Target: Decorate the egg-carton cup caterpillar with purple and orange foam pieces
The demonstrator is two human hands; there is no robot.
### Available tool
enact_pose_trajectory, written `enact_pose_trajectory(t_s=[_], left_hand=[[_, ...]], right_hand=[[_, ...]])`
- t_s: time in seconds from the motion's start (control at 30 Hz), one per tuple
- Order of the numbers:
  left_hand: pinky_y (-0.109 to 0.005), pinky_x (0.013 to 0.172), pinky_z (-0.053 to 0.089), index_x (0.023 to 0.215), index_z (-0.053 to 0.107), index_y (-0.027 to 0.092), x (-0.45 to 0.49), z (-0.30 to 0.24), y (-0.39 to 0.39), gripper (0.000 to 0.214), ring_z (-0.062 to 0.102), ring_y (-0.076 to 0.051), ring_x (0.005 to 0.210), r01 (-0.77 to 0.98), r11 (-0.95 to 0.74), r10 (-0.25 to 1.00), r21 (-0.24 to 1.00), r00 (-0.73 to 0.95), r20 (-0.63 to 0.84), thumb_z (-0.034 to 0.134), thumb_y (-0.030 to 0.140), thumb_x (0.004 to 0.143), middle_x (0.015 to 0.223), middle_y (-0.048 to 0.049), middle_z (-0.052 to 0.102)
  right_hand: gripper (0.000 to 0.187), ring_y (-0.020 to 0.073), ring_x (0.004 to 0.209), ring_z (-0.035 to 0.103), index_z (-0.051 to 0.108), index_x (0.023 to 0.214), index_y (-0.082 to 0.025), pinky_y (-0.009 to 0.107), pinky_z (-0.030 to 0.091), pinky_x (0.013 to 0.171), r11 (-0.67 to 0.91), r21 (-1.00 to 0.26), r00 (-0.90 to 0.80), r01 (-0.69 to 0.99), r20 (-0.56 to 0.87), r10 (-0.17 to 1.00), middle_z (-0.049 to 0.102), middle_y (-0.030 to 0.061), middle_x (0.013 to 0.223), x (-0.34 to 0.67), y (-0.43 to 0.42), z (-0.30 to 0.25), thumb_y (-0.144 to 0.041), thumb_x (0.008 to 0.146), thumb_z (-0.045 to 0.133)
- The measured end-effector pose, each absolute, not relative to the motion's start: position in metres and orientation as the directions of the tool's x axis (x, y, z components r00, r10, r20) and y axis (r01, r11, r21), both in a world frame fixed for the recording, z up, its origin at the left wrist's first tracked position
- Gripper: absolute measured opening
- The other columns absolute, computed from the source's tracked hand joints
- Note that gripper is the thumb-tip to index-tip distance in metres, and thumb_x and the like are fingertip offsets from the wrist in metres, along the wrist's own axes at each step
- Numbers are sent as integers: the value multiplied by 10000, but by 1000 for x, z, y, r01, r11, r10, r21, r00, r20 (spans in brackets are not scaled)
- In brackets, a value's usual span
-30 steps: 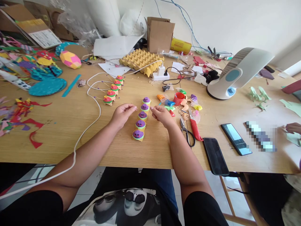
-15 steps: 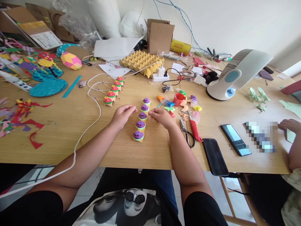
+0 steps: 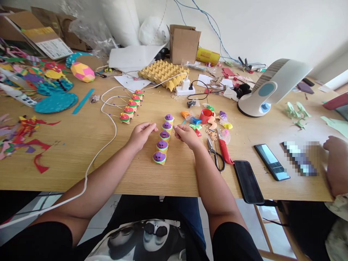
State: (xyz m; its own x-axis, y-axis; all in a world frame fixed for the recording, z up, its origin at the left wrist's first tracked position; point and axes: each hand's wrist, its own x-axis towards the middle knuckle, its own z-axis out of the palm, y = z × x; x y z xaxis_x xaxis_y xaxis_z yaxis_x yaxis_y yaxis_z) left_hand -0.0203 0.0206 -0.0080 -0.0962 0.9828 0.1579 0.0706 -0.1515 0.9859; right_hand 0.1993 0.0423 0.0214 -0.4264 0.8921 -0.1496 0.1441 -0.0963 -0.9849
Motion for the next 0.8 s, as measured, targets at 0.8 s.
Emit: enact_pose_trajectory(t_s=[0.8], left_hand=[[-264, 788, 471, 862, 735, 177, -20, -13, 24, 321, 638, -166, 822, 97, -135, 982, 986, -119, 146, 714, 487, 783, 872, -41, 734]], right_hand=[[261, 83, 502, 346, 654, 833, -182, 243, 245, 480, -9, -935, -282, 354, -116, 952, 473, -45, 602, 200, 44, 19, -442, 813, 642]])
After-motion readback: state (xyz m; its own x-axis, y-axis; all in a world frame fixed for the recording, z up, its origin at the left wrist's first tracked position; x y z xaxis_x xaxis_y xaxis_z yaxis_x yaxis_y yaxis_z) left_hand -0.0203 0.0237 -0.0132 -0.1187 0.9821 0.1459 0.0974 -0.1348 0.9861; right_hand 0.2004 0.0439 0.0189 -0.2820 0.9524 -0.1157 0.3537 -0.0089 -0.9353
